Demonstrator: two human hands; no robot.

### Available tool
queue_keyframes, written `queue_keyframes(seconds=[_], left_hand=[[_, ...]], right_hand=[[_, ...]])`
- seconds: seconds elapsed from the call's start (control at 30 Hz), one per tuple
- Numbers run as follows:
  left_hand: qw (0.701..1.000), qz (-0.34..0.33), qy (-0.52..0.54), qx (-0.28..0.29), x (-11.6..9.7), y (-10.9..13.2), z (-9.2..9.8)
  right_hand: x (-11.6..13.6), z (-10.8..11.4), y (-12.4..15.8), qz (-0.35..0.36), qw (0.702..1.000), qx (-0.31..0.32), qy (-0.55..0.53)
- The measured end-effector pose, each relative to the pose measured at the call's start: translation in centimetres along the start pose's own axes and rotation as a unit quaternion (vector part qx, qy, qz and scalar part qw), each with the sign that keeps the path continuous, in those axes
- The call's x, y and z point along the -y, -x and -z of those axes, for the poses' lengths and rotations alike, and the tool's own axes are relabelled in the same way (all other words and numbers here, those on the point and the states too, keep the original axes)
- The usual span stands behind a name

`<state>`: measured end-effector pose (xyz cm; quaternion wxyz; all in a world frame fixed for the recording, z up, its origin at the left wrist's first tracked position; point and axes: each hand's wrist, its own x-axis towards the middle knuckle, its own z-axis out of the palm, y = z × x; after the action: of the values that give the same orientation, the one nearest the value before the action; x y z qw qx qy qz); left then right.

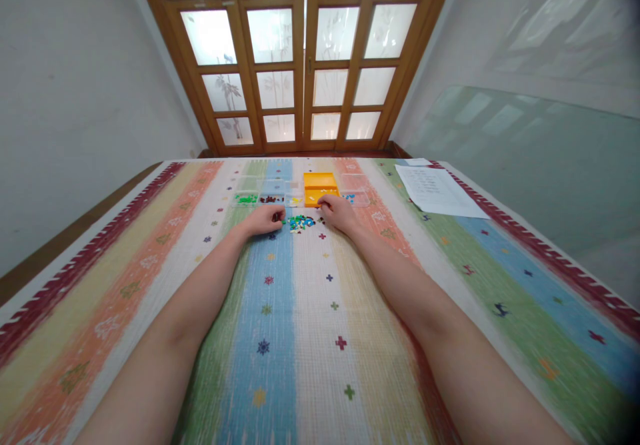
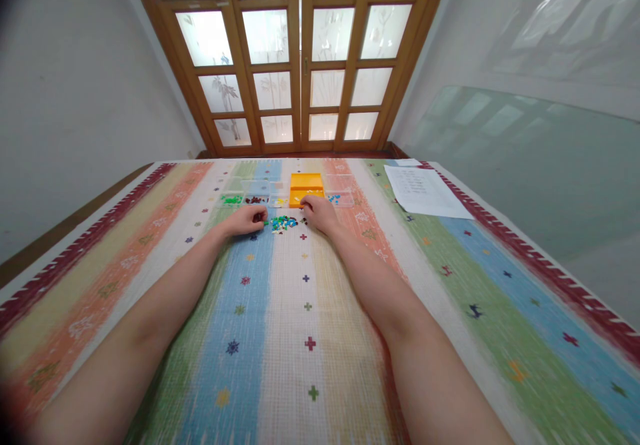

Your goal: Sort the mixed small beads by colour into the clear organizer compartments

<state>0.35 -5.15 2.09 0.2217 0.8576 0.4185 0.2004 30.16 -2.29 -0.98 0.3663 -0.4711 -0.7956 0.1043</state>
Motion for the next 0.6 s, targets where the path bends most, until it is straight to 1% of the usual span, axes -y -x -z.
queue_keyframes(seconds=[0.17,0.33,0.4,0.47,0.6], left_hand=[[0.999,0.022,0.006,-0.043,0.5,0.0,0.1],[0.992,0.050,0.041,-0.108,2.1,0.3,0.7],[0.985,0.067,0.052,-0.149,2.9,0.4,1.1],[0.974,0.091,0.053,-0.202,3.7,0.5,1.4],[0.937,0.154,0.023,-0.313,5.0,0.8,2.1]], right_hand=[[0.2,0.2,0.1,-0.001,1.000,0.001,0.003],[0.4,0.4,0.2,0.003,1.000,0.002,0.005],[0.4,0.4,0.2,0.002,1.000,0.003,0.007],[0.3,0.3,0.2,0.002,1.000,0.004,0.007],[0.1,0.2,0.1,0.005,1.000,0.008,0.002]])
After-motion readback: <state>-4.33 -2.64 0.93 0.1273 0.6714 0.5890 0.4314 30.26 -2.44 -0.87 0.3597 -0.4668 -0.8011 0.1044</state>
